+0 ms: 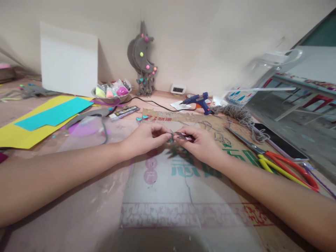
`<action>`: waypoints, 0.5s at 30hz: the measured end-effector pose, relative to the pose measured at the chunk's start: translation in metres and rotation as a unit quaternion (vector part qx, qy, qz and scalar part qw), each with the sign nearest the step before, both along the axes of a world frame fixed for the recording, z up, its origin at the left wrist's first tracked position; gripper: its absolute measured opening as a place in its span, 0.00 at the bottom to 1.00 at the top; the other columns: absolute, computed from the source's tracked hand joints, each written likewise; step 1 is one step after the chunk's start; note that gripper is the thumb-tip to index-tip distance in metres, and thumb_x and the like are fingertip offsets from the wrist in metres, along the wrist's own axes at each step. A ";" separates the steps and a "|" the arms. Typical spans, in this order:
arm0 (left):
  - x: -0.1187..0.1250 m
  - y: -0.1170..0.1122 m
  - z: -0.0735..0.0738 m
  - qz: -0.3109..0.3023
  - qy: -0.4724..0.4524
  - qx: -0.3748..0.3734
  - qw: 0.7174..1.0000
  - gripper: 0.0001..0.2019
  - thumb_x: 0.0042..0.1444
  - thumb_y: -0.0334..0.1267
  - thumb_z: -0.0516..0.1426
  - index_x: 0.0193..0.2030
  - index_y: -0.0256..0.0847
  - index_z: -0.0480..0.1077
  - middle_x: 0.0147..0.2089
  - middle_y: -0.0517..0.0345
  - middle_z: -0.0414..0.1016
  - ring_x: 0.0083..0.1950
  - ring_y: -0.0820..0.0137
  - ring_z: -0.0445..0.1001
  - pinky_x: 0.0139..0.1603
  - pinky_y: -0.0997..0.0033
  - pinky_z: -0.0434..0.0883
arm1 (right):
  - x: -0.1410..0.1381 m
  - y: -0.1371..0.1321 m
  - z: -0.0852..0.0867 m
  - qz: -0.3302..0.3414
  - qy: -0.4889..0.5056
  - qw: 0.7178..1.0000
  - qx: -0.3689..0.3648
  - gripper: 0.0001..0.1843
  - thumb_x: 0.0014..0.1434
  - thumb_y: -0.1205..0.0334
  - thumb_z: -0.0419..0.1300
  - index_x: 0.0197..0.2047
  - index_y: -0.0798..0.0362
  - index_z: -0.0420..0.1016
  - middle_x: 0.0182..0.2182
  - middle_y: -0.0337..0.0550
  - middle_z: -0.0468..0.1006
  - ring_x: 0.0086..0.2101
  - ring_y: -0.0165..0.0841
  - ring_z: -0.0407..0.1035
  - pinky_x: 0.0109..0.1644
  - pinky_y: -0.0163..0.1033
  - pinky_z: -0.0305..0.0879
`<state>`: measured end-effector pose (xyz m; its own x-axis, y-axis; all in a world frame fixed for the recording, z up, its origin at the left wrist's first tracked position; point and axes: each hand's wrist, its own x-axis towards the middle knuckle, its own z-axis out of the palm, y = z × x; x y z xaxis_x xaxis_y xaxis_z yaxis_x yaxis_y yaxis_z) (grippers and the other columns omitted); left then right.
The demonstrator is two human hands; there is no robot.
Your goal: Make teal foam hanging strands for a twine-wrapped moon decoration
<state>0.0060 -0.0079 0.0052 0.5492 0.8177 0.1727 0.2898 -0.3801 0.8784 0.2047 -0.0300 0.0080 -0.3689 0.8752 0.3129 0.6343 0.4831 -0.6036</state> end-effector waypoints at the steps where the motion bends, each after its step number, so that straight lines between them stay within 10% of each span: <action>1: 0.000 0.001 0.000 0.000 0.002 0.004 1.000 0.09 0.56 0.38 0.54 0.32 0.36 0.72 0.28 0.61 0.73 0.27 0.77 0.67 0.28 0.78 0.63 | 0.000 0.000 0.000 -0.002 0.001 1.000 -0.002 0.06 0.56 0.63 0.57 0.30 0.54 0.73 0.23 0.36 0.71 0.24 0.27 0.62 0.27 0.32 0.56; 15: -0.001 0.000 -0.003 -0.026 -0.022 -0.027 0.999 0.10 0.57 0.41 0.55 0.33 0.37 0.70 0.26 0.61 0.71 0.25 0.76 0.66 0.26 0.78 0.63 | 0.001 0.002 0.004 -0.012 0.027 1.000 -0.004 0.10 0.57 0.58 0.57 0.29 0.54 0.72 0.21 0.35 0.67 0.23 0.26 0.59 0.25 0.32 0.54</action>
